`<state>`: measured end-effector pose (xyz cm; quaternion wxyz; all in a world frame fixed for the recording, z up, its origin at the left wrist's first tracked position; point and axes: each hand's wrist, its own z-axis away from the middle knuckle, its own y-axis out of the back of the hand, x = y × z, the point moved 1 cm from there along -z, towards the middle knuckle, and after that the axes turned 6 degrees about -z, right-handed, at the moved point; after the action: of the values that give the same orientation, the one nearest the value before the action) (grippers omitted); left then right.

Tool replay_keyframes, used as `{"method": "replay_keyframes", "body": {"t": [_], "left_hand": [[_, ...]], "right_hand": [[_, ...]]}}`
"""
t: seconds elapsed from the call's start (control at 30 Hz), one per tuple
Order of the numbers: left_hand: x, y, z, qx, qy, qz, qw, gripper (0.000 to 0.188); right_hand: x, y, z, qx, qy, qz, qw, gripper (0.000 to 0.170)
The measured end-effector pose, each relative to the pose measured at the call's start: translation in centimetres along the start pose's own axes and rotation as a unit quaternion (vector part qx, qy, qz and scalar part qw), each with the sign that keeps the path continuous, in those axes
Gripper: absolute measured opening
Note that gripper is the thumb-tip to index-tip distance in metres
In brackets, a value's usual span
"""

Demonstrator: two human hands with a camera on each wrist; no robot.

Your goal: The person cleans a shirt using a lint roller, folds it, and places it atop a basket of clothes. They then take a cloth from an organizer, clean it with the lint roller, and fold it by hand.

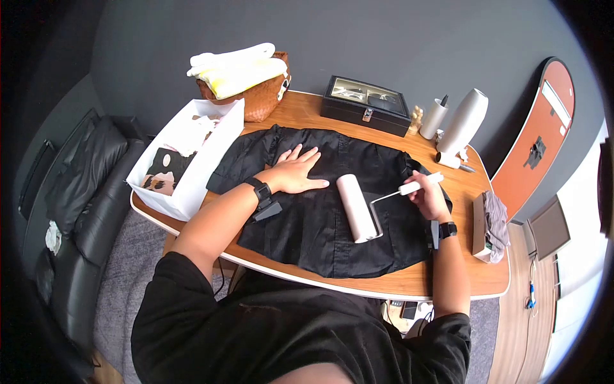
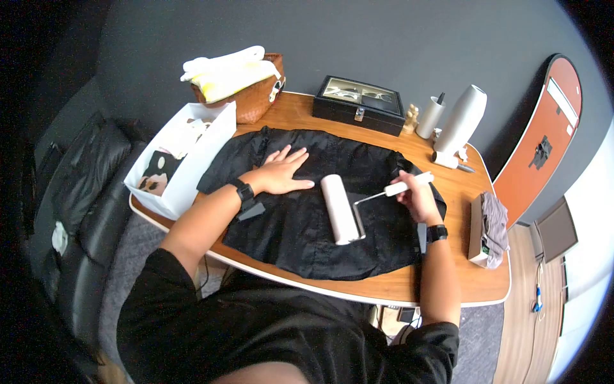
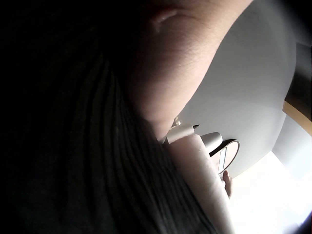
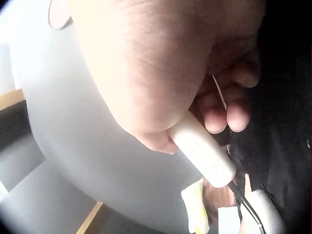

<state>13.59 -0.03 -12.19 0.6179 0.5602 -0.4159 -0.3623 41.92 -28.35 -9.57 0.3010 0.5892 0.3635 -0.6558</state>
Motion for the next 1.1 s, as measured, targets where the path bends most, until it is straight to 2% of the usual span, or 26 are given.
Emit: {"method": "replay_keyframes", "body": {"t": [0.23,0.37,0.43,0.5,0.63,0.67,0.83,0.97,1.03,1.1], "left_hand": [[0.2,0.1,0.1,0.007,-0.004,0.009,1.0,0.106],[0.1,0.1,0.1,0.012,-0.006,0.008,1.0,0.106],[0.3,0.2,0.2,0.004,0.003,-0.003,1.0,0.105],[0.3,0.3,0.2,0.004,0.002,-0.001,1.0,0.105],[0.3,0.3,0.2,0.004,0.0,0.001,1.0,0.106],[0.2,0.3,0.2,0.005,0.001,0.002,1.0,0.106],[0.3,0.3,0.2,0.003,0.0,-0.001,1.0,0.105],[0.3,0.3,0.3,0.005,0.002,0.001,1.0,0.105],[0.3,0.5,0.3,0.001,0.002,-0.001,1.0,0.106],[0.4,0.6,0.4,0.0,0.003,0.0,1.0,0.105]], "right_hand": [[1.6,6.8,-2.1,0.117,-0.007,-0.139,0.983,0.031],[1.5,7.2,-1.9,0.14,-0.009,-0.109,0.984,0.031],[1.4,6.5,-1.8,0.116,-0.003,-0.087,0.989,0.031],[1.6,5.2,-1.7,0.054,0.006,-0.05,0.997,0.032],[0.9,2.1,-0.8,-0.05,-0.028,-0.006,0.998,0.036],[0.9,2.2,-0.9,-0.062,-0.034,0.05,0.996,0.037],[0.3,0.5,-0.2,-0.04,-0.025,0.065,0.997,0.04],[0.6,3.5,-1.1,-0.006,-0.041,0.037,0.998,0.04],[0.6,4.9,-1.1,0.06,-0.006,-0.023,0.998,0.034],[0.8,7.2,-1.4,0.07,-0.005,-0.017,0.997,0.03]]}}
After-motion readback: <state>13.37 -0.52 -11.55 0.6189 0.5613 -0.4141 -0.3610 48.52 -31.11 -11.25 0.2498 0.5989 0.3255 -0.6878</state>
